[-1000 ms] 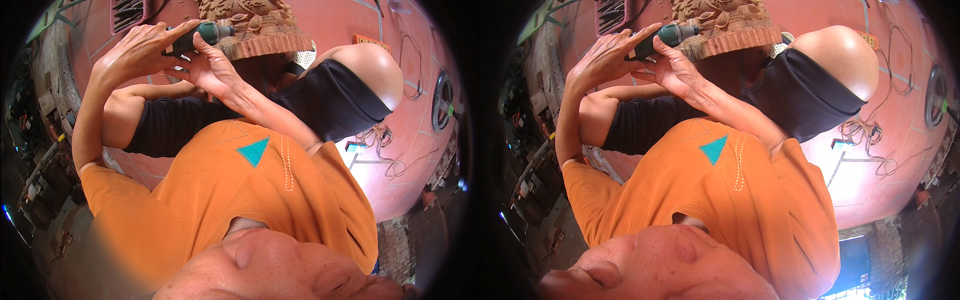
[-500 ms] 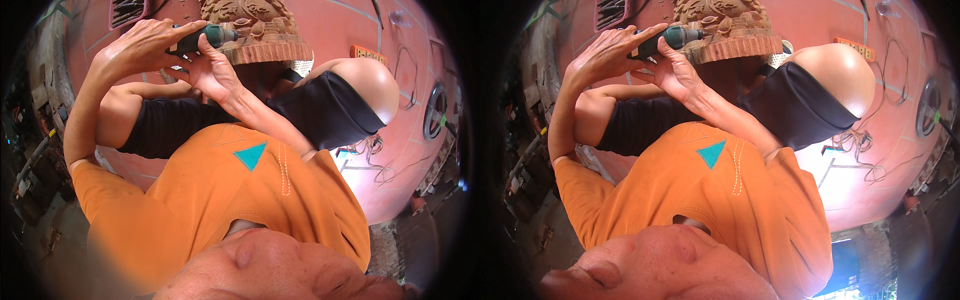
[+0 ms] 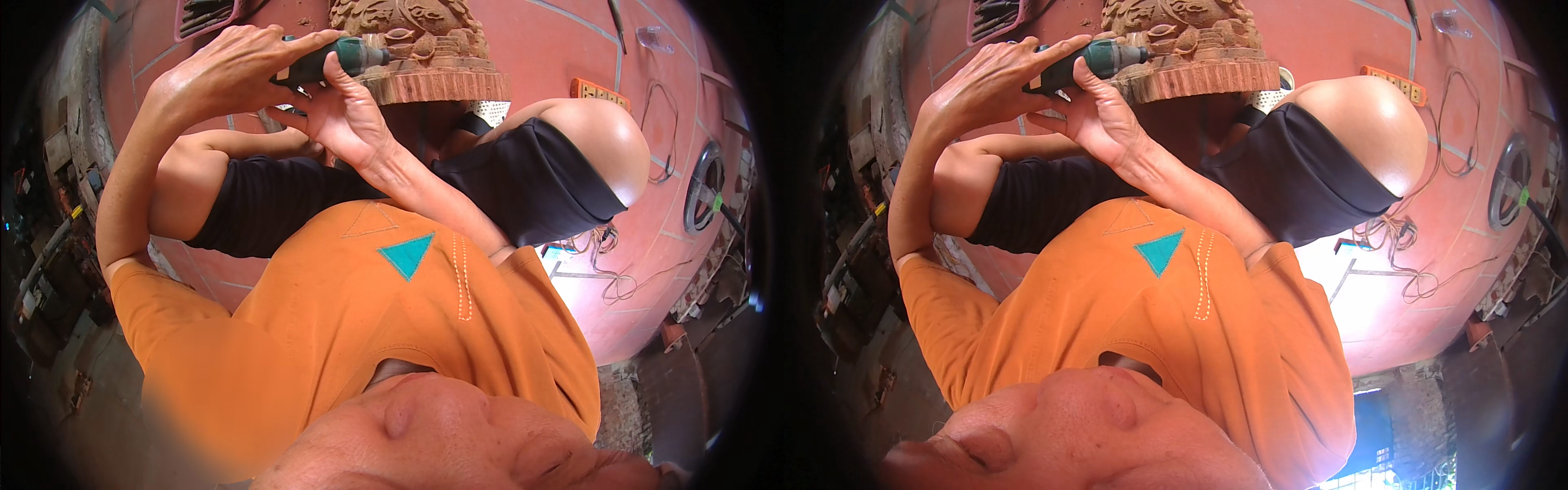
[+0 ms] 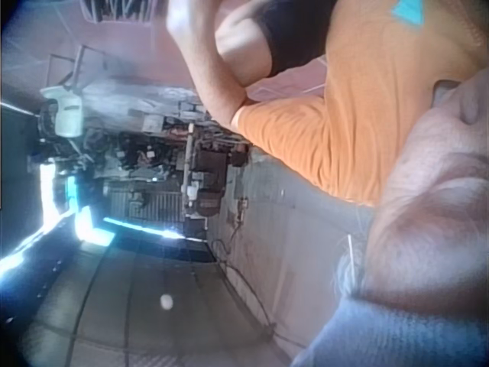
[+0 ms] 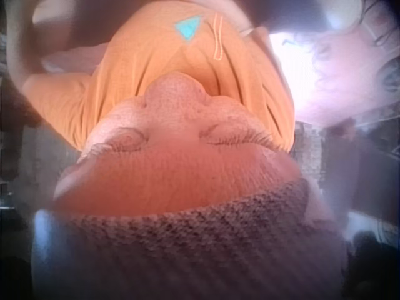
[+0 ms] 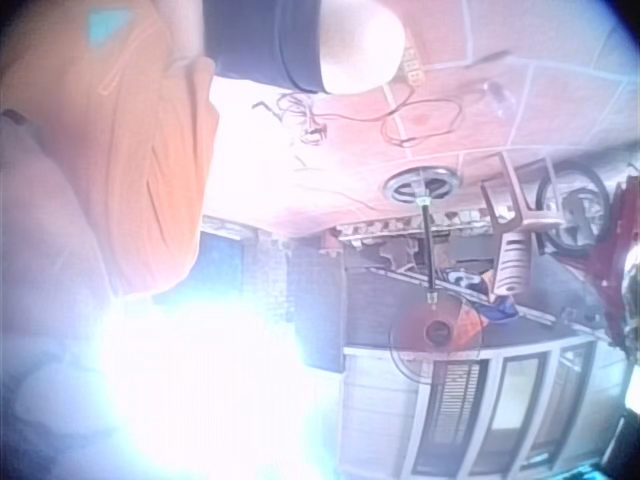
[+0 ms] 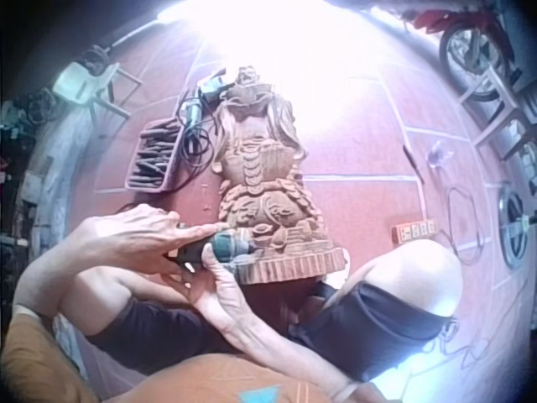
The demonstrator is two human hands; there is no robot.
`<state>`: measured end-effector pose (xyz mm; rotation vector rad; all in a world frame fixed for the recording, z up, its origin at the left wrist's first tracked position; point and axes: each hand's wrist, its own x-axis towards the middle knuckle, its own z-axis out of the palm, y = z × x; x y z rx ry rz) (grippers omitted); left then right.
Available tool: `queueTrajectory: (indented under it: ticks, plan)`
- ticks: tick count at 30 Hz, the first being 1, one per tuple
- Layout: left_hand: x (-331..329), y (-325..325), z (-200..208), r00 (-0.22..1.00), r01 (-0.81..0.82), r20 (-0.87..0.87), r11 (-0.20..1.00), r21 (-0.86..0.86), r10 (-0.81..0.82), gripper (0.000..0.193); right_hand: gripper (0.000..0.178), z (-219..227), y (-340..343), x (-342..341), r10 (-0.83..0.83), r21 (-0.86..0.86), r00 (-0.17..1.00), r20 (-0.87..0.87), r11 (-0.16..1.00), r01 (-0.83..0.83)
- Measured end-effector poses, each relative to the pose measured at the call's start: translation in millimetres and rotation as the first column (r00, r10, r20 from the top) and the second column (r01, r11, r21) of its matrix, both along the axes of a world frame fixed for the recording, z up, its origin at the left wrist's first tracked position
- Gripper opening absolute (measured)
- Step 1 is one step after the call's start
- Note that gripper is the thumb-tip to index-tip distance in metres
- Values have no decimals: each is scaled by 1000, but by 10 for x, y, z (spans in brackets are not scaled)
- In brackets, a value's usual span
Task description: The person uses a handheld rotary carving tool to shape and detail a wooden block. They hold the tool with both hands and guide it along the surface of the wood, removing material to create carved patterns.
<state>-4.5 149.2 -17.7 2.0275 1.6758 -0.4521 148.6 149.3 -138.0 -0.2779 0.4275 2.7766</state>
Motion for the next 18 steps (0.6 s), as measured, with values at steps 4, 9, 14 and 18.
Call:
queueTrajectory:
  ticks: [4,9,14,18]
  plan:
    - [-31,-42,-14,1000,-3,-5,1000,11,3,87,43,-13,-27,-19,8,3,1000,-11,1000,-8]
    - [-20,-32,25,1000,-25,-14,1000,-13,24,85,43,-13,-29,-32,13,19,1000,-22,1000,-13]
    - [-8,-72,80,999,-36,27,999,-3,36,83,44,32,-45,-23,17,11,999,-31,1000,-17]
    - [6,-93,114,999,-43,-16,999,18,43,82,44,45,-49,-21,22,23,999,-38,1000,-21]
